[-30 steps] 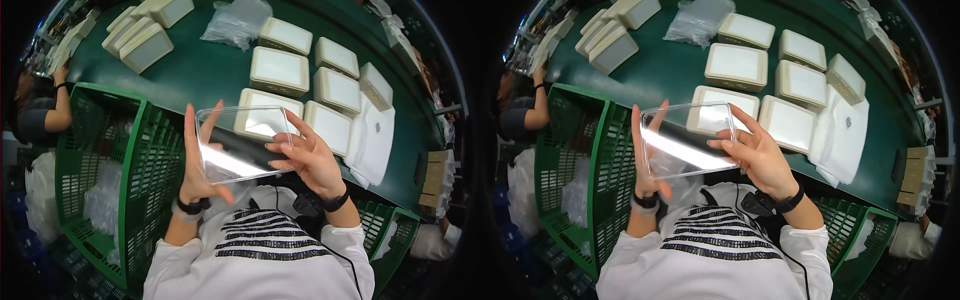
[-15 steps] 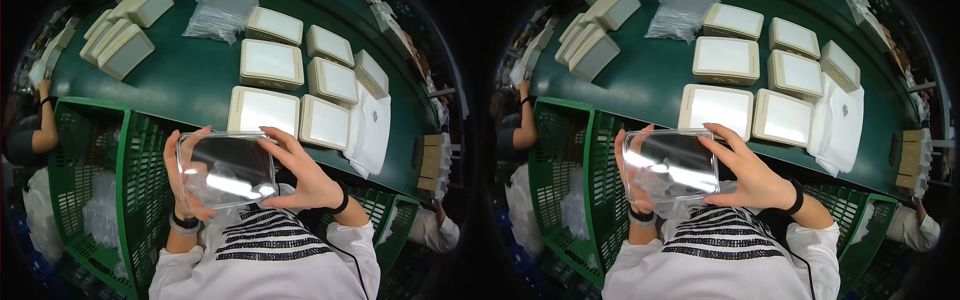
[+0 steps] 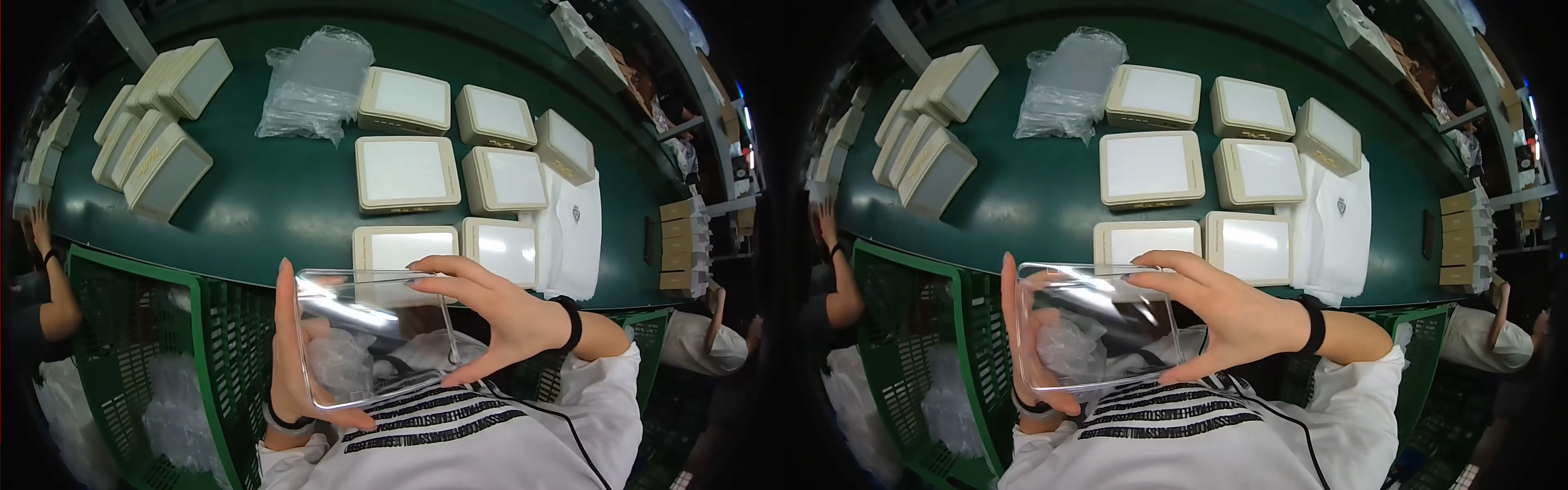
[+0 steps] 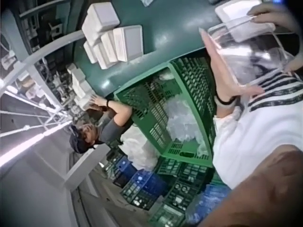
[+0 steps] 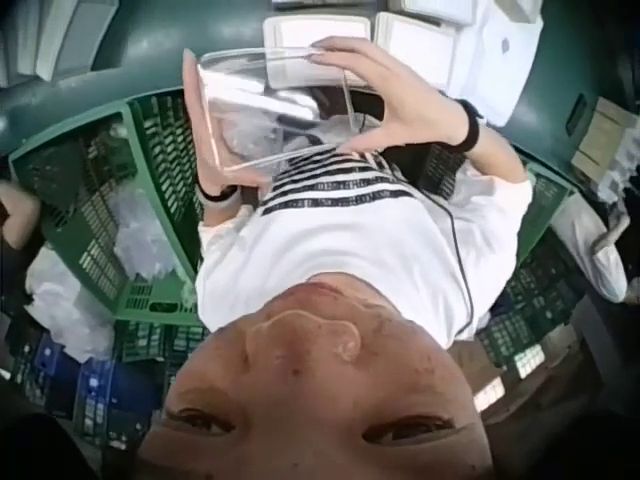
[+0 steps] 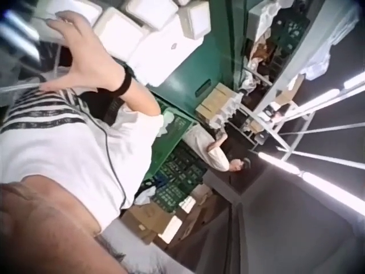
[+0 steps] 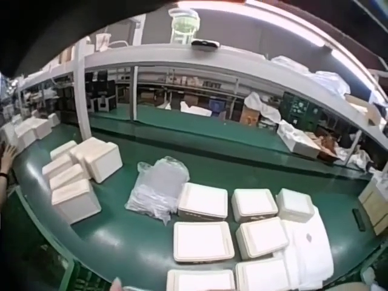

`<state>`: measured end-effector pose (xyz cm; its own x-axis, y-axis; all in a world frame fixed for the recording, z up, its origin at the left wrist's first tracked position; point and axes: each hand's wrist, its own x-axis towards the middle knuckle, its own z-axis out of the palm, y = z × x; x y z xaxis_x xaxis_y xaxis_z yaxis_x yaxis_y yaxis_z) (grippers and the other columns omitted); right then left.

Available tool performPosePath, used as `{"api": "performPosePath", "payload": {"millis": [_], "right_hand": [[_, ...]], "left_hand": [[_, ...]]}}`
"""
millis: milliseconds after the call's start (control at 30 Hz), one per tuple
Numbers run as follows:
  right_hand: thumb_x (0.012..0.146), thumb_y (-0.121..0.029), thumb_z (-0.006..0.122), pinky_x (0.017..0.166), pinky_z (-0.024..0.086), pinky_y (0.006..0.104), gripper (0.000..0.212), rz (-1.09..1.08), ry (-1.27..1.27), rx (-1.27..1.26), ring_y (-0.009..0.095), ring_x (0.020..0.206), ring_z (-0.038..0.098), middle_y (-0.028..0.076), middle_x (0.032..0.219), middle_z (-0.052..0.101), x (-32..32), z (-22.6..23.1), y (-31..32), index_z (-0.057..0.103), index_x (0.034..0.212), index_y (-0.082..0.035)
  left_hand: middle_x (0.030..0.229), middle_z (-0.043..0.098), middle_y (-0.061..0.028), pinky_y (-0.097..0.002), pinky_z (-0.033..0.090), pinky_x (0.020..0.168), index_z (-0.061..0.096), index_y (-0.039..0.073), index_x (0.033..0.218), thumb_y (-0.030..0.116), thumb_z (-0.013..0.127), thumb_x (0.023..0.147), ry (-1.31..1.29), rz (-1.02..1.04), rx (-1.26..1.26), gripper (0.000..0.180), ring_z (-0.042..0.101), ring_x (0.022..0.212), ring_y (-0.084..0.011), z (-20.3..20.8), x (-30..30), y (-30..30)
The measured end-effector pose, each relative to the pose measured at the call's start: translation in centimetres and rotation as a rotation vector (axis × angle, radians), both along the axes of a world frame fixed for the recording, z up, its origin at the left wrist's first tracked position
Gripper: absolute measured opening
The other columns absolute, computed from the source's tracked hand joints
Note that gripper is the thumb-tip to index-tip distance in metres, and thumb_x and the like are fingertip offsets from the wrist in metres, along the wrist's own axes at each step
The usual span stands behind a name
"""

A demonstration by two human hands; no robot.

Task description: The person removes plastic covers from a bag and fits them onto the screens of speakers by hand. The person then turns the speakers over and stacks them on the table, repeating the process for several units.

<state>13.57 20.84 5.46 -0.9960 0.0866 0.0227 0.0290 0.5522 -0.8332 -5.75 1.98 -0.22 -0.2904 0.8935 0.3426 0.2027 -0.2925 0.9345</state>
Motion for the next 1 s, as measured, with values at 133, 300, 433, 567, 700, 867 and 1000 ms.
{"api": "performPosePath", "payload": {"millis": [133, 300, 433, 567, 700, 867, 1000], "right_hand": [[0.061, -0.037, 0.088, 0.105, 0.034, 0.0438, 0.100, -0.052, -0.007, -0.131, 0.037, 0.130, 0.036, 0.020, 0.140, 0.034, -0.2, -0.9, -0.2, 0.037, 0.141, -0.005], [0.060, -0.038, 0.087, 0.107, 0.030, 0.0457, 0.102, -0.144, 0.007, -0.252, 0.036, 0.132, 0.029, 0.020, 0.141, 0.032, 1.1, -3.0, -1.5, 0.037, 0.142, -0.006], [0.062, -0.039, 0.086, 0.107, 0.029, 0.0485, 0.099, -0.194, -0.016, -0.045, 0.036, 0.132, 0.030, 0.020, 0.142, 0.031, 3.0, -1.9, 1.3, 0.038, 0.142, -0.007], [0.064, -0.039, 0.084, 0.108, 0.025, 0.0531, 0.095, -0.195, -0.018, 0.274, 0.037, 0.133, 0.031, 0.020, 0.143, 0.031, 3.5, -4.3, 3.0, 0.040, 0.142, -0.007], [0.063, -0.039, 0.084, 0.110, 0.019, 0.0564, 0.098, -0.130, -0.118, 0.401, 0.038, 0.134, 0.031, 0.019, 0.144, 0.031, 2.5, -5.5, 3.0, 0.038, 0.143, -0.009], [0.063, -0.036, 0.084, 0.112, 0.015, 0.0570, 0.101, -0.196, -0.184, 0.407, 0.037, 0.134, 0.031, 0.018, 0.144, 0.031, 2.0, -5.8, 2.7, 0.032, 0.145, -0.007], [0.063, -0.034, 0.085, 0.112, 0.014, 0.0562, 0.103, -0.208, -0.206, 0.422, 0.036, 0.134, 0.030, 0.018, 0.144, 0.032, 1.5, -5.8, 2.4, 0.030, 0.145, -0.005]], "left_hand": [[0.130, 0.041, -0.0219, -0.0386, 0.054, 0.083, 0.002, -0.004, 0.148, 0.061, 0.092, 0.035, -0.462, 0.237, -0.162, 0.158, 0.060, 0.105, -0.0325, 1.7, 1.5, 2.0], [0.126, 0.042, -0.0188, -0.0395, 0.055, 0.081, 0.004, -0.004, 0.148, 0.063, 0.090, 0.039, -0.472, 0.330, -0.341, 0.154, 0.060, 0.103, -0.0303, 3.4, 2.4, 2.4], [0.118, 0.047, -0.0190, -0.0361, 0.055, 0.075, 0.014, -0.003, 0.148, 0.054, 0.089, 0.045, -0.162, 0.330, -0.255, 0.140, 0.063, 0.094, -0.0289, 3.2, -0.1, 0.2], [0.102, 0.055, -0.0202, -0.0334, 0.049, 0.069, 0.026, -0.002, 0.147, 0.060, 0.082, 0.045, 0.728, 0.029, -0.669, 0.132, 0.060, 0.087, -0.0279, 5.5, -2.9, -1.5], [0.099, 0.054, -0.0222, -0.0365, 0.050, 0.062, 0.026, 0.001, 0.148, 0.060, 0.081, 0.046, 0.711, -0.215, -0.961, 0.130, 0.061, 0.076, -0.0318, 6.0, -2.5, 0.0], [0.090, 0.054, -0.0199, -0.0368, 0.048, 0.053, 0.027, 0.010, 0.149, 0.060, 0.080, 0.050, 0.905, -0.184, -0.884, 0.123, 0.059, 0.060, -0.0298, 2.6, -1.8, 2.1], [0.083, 0.052, -0.0186, -0.0354, 0.047, 0.048, 0.028, 0.016, 0.150, 0.061, 0.079, 0.053, 0.937, -0.176, -0.768, 0.118, 0.055, 0.051, -0.0269, 1.8, -1.9, 2.2]]}}
